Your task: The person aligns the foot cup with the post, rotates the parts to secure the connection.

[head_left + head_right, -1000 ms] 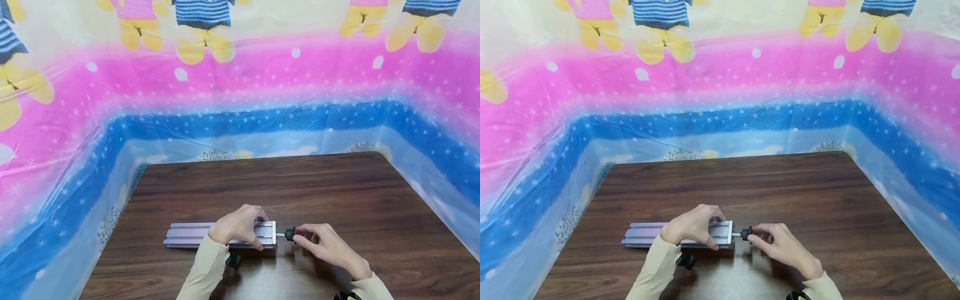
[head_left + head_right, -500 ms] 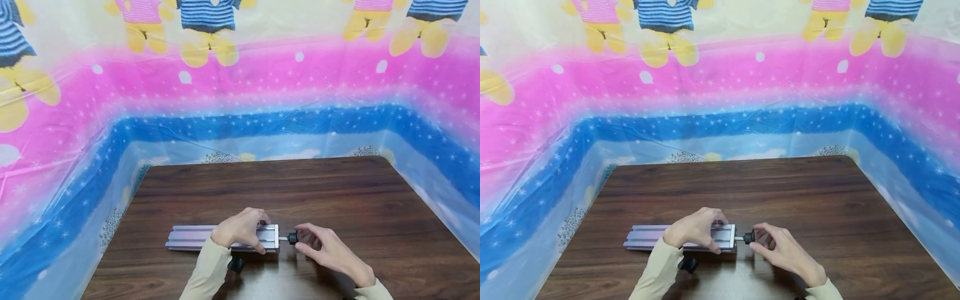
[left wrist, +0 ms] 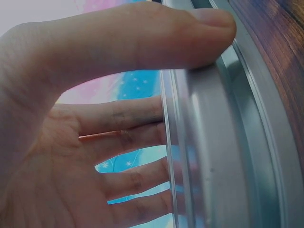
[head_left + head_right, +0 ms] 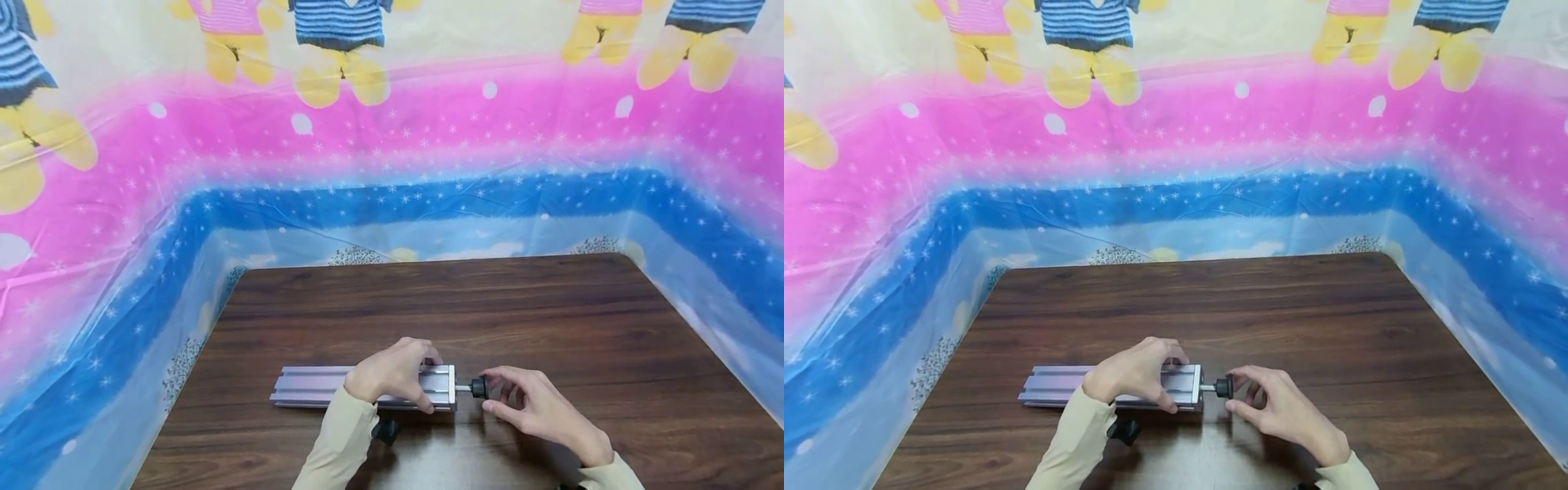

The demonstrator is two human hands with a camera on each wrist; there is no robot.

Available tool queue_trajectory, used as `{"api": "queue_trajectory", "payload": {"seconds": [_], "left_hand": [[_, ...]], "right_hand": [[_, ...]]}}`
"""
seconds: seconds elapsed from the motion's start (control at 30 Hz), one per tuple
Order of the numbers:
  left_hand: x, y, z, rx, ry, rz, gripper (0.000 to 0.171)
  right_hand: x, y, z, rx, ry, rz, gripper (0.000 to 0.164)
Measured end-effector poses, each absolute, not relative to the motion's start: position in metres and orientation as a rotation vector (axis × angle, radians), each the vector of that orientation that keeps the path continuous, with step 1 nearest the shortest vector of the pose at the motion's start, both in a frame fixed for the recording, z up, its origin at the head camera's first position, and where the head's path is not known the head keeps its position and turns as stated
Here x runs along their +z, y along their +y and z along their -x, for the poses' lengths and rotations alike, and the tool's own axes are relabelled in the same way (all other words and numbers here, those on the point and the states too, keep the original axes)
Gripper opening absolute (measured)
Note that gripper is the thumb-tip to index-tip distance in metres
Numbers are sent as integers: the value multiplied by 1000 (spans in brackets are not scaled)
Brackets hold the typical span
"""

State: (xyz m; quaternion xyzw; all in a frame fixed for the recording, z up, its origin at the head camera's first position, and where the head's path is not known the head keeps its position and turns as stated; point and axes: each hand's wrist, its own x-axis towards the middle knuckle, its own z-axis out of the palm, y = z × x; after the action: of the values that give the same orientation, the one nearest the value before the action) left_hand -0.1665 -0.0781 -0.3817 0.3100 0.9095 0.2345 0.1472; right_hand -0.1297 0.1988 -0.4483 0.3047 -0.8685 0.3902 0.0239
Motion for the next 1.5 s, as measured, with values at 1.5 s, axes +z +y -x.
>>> {"api": "queue_trajectory", "payload": {"seconds": [1.5], "left_hand": [[-383,-77,169,669,2620,-917,57]], "right_hand": [[-451,198,128,1223,-2567,-957,38]]}}
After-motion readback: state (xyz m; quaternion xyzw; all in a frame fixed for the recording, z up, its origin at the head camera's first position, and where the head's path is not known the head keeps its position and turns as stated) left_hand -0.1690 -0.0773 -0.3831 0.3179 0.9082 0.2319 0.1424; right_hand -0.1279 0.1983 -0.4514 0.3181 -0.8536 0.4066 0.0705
